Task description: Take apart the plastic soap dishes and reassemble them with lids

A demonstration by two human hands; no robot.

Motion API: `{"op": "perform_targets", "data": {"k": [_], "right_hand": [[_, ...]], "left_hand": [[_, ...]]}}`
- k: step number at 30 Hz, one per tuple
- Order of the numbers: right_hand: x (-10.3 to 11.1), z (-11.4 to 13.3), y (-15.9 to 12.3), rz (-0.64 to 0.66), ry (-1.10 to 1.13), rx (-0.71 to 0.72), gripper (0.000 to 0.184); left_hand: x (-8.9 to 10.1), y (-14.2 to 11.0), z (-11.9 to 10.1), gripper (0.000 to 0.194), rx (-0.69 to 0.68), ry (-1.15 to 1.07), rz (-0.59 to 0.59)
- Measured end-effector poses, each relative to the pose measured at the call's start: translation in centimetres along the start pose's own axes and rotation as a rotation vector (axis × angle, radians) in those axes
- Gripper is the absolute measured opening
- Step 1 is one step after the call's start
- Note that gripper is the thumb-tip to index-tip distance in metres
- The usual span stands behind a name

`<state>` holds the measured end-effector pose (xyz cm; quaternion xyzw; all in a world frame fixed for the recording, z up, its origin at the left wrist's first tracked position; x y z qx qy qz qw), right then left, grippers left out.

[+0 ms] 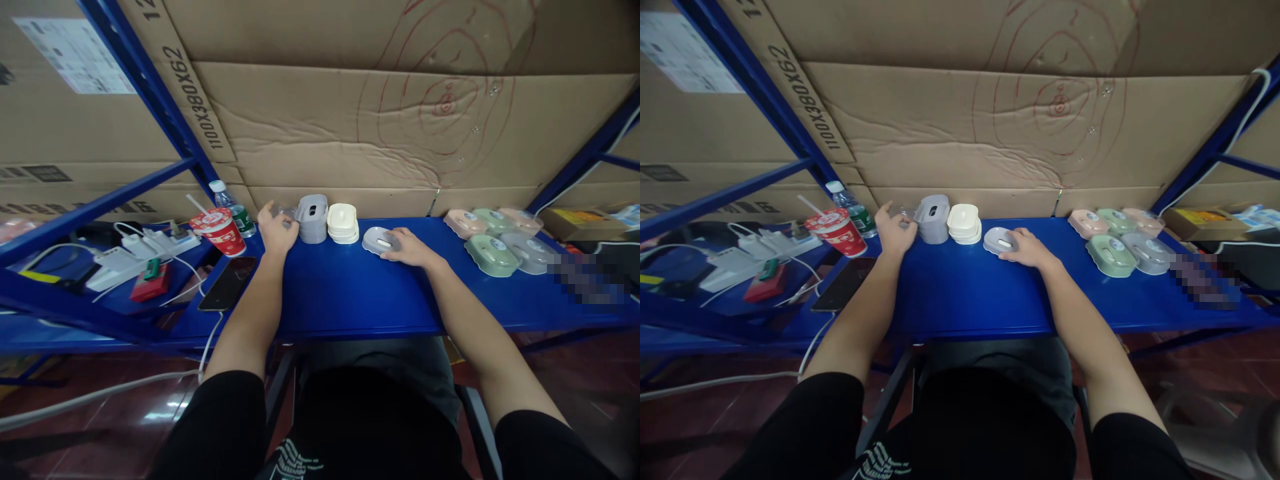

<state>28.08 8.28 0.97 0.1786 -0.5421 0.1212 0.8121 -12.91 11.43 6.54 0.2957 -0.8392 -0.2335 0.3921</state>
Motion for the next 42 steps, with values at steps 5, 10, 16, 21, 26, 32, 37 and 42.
{"op": "perform_targets", "data": {"k": [5,10,16,21,26,32,37,42], "right_hand": [[-0.2,-0.1,-0.2,0.046,0.014,-0.013,0.102],[0.1,-0.1,-0.3,0.050,0.012,-0.030,0.105],[0.9,0.2,-0.2,-0.019,0.055,0.001,0.102],[1.1,0.3,0.1,0.035,0.093,0.041,0.099],[0.7,1.2,0.5,0.131,0.112,0.172,0.103],[-0.1,3.5,-0.6,0.070,0.227,0.331,0.096],[0.1,3.7,-1.8,-0.083,0.321,0.383,0.086],[0.9,3.7,-2.3,-0.230,0.399,0.409,0.078]], "left_hand": [[-0.1,0.0,0.4,0.003,0.015,0.007,-0.029],[0.2,-0.1,0.5,0.004,0.069,-0.010,-0.064],[1.3,-0.1,0.2,0.008,0.142,-0.012,-0.106],[2.8,-0.9,-3.8,0.012,-0.013,-0.008,-0.162],[-0.4,-5.2,-11.9,0.015,-0.365,-0.054,0.102],[-6.4,-14.1,-17.7,0.058,-0.772,-0.188,0.610],[-8.5,-14.9,-16.1,0.077,-0.680,-0.154,0.782],[-8.5,-14.5,-15.3,0.084,-0.604,-0.218,0.865]]}}
Point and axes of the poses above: each hand's wrist, its own y-axis towards the middle knuckle, its own x-axis out of the back of the hand, z = x × y, the point moved 10 cm from there along y, towards the middle knuckle, and after that the axes turned 5 degrees about x, right-handed, at the moved point
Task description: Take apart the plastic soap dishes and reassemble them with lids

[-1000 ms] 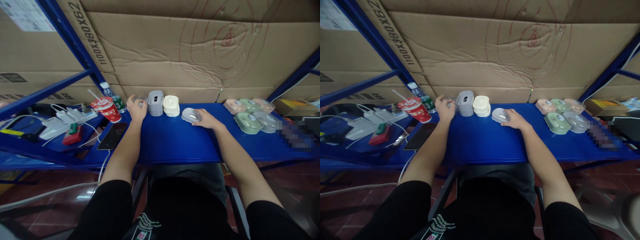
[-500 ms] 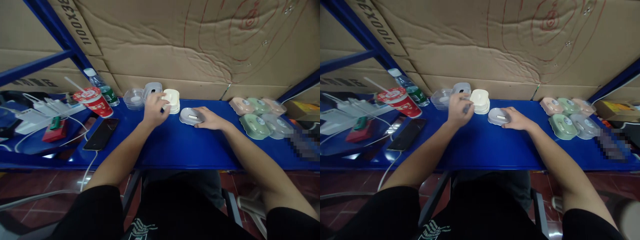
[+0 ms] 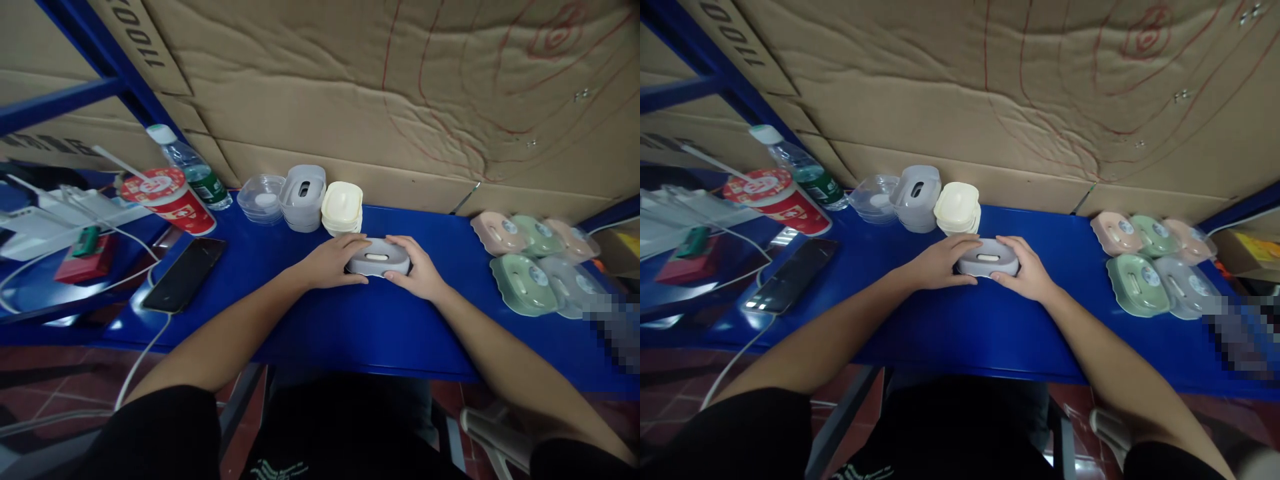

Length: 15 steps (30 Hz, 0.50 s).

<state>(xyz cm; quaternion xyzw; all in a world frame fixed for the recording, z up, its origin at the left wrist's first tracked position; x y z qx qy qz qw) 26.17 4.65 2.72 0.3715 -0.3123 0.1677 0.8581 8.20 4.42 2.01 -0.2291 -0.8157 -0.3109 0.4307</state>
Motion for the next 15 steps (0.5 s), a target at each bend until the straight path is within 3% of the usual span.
{"op": "perform_targets", "data": {"k": [4,9,15], "right_hand": [[0.2,0.7,-0.2,-0.036,-0.011,-0.003,0.074],[1.0,1.1,-0.5,-0.113,-0.057,0.005,0.083],[1.4,0.7,-0.4,-0.178,-0.050,-0.007,0.084]], "left_hand": [[0.1,-0.2,-0.3,0.081,-0.029,-0.070,-0.023],[0.1,-0.1,-0.7,0.076,-0.045,-0.125,-0.078],[0.2,0.1,-0.3,0.087,-0.053,-0.136,-0.120]]}}
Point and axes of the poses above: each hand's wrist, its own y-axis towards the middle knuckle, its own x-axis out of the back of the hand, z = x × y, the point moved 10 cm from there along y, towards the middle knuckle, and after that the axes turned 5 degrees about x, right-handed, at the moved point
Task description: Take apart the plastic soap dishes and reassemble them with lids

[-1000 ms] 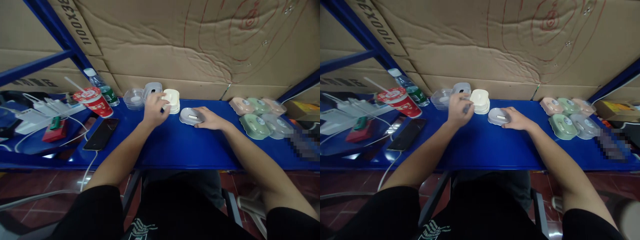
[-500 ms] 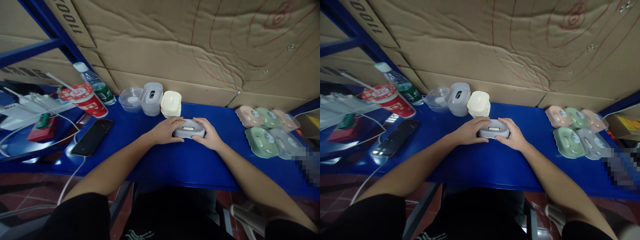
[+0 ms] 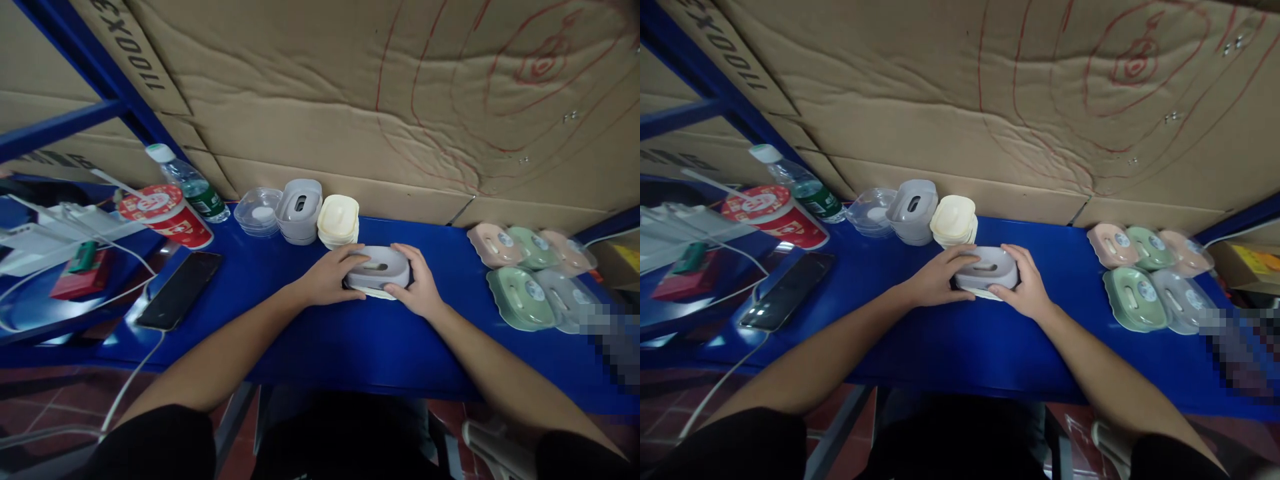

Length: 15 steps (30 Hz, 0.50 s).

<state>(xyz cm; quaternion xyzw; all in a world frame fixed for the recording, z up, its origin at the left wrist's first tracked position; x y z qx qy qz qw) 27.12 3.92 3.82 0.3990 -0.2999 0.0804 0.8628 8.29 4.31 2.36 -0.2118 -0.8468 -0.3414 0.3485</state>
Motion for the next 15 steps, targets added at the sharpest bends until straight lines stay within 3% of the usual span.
{"op": "perform_targets", "data": {"k": [3,9,15], "right_hand": [[0.6,0.3,0.1,-0.051,0.034,0.001,0.079],[2.1,0.6,0.4,-0.190,0.082,-0.020,0.066],[3.0,-0.8,-0.1,-0.335,0.275,-0.200,0.073]], "left_hand": [[0.3,-0.2,-0.2,0.096,-0.024,-0.008,-0.011],[2.0,-0.3,-2.0,0.042,-0.109,0.022,-0.088],[3.5,-0.4,-3.2,0.052,-0.182,0.125,-0.172]]}}
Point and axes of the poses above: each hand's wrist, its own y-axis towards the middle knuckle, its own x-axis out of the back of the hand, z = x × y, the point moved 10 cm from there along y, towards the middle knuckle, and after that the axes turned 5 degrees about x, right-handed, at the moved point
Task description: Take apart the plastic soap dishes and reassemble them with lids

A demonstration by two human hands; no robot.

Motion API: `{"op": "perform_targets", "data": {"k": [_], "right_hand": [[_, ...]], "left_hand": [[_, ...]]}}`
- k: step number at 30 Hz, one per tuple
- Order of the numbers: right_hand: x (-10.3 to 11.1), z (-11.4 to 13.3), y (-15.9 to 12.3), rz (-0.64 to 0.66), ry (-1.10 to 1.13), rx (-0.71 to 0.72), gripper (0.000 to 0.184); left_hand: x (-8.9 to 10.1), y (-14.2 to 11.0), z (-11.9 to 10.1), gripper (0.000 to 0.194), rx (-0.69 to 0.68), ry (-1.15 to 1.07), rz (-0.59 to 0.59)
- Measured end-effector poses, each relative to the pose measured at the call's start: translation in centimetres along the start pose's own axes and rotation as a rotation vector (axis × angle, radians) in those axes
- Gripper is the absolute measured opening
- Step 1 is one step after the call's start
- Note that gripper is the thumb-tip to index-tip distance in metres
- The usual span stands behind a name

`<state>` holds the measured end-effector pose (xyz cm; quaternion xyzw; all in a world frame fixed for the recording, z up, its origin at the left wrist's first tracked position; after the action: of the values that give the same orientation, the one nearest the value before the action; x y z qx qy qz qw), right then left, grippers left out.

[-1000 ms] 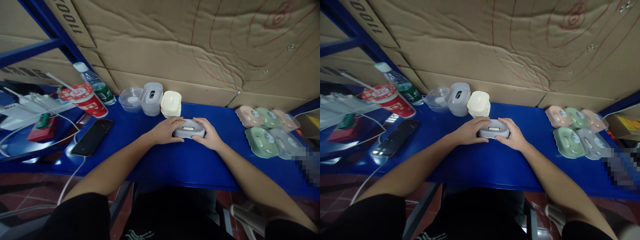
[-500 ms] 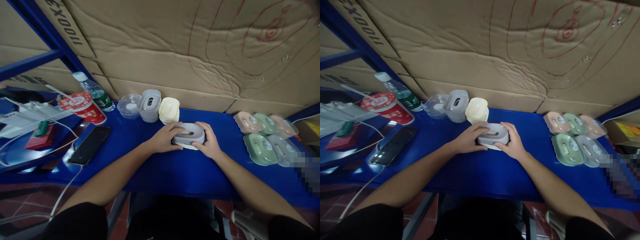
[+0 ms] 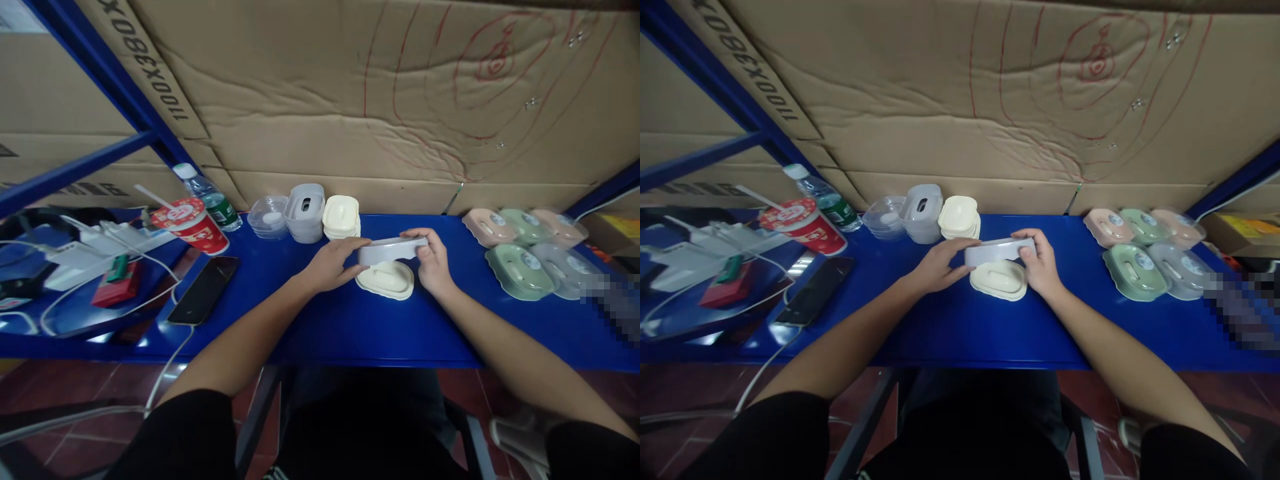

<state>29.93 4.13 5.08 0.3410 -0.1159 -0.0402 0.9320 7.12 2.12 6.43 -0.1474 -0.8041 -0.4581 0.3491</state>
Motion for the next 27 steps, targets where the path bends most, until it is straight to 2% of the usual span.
{"op": "perform_targets", "data": {"k": [4,7,10,12,14,17,19,21,24,27], "right_hand": [[1.0,-2.0,-0.2,-0.076,0.072,-0.190,0.081],[1.7,-3.5,-0.4,-0.154,0.080,-0.330,0.074],[1.1,-4.1,-0.3,-0.134,0.140,-0.405,0.066],[0.4,-4.0,0.1,-0.074,0.201,-0.390,0.066],[0.6,-3.5,0.6,-0.032,0.195,-0.313,0.068],[1.3,-2.3,1.4,0.085,-0.073,-0.110,0.065],[0.6,-1.6,1.6,0.276,-0.303,0.041,0.056],[-0.6,-1.5,1.1,0.478,-0.433,0.143,0.048],[-1.9,-1.7,0.1,0.679,-0.473,0.197,0.051],[-2.9,-1.3,-0.9,0.788,-0.428,0.202,0.060]], "left_hand": [[-0.1,0.2,-1.6,0.055,-0.111,0.140,-0.020],[-0.6,0.5,-3.0,0.053,-0.201,0.239,-0.008],[-0.8,0.7,-3.3,0.033,-0.222,0.300,0.010],[-0.3,0.8,-2.7,0.024,-0.191,0.327,0.002],[1.1,1.0,-1.2,0.025,-0.086,0.348,-0.057],[5.7,0.4,2.1,0.032,0.170,0.366,-0.312],[9.2,-0.9,4.2,0.037,0.334,0.375,-0.533],[11.5,-2.2,6.0,0.042,0.468,0.385,-0.684],[12.4,-3.2,8.5,0.047,0.624,0.381,-0.732],[11.6,-3.4,10.4,0.046,0.740,0.353,-0.657]]}}
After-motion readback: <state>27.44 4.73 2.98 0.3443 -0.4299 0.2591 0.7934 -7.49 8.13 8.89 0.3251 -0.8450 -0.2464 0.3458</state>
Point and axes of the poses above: each hand's wrist, its own y-axis towards the middle knuckle, its own x-axis out of the back of the hand, z = x × y, the point moved 10 cm from there along y, towards the middle knuckle, and after that the axes turned 5 degrees about x, right-handed, at the moved point
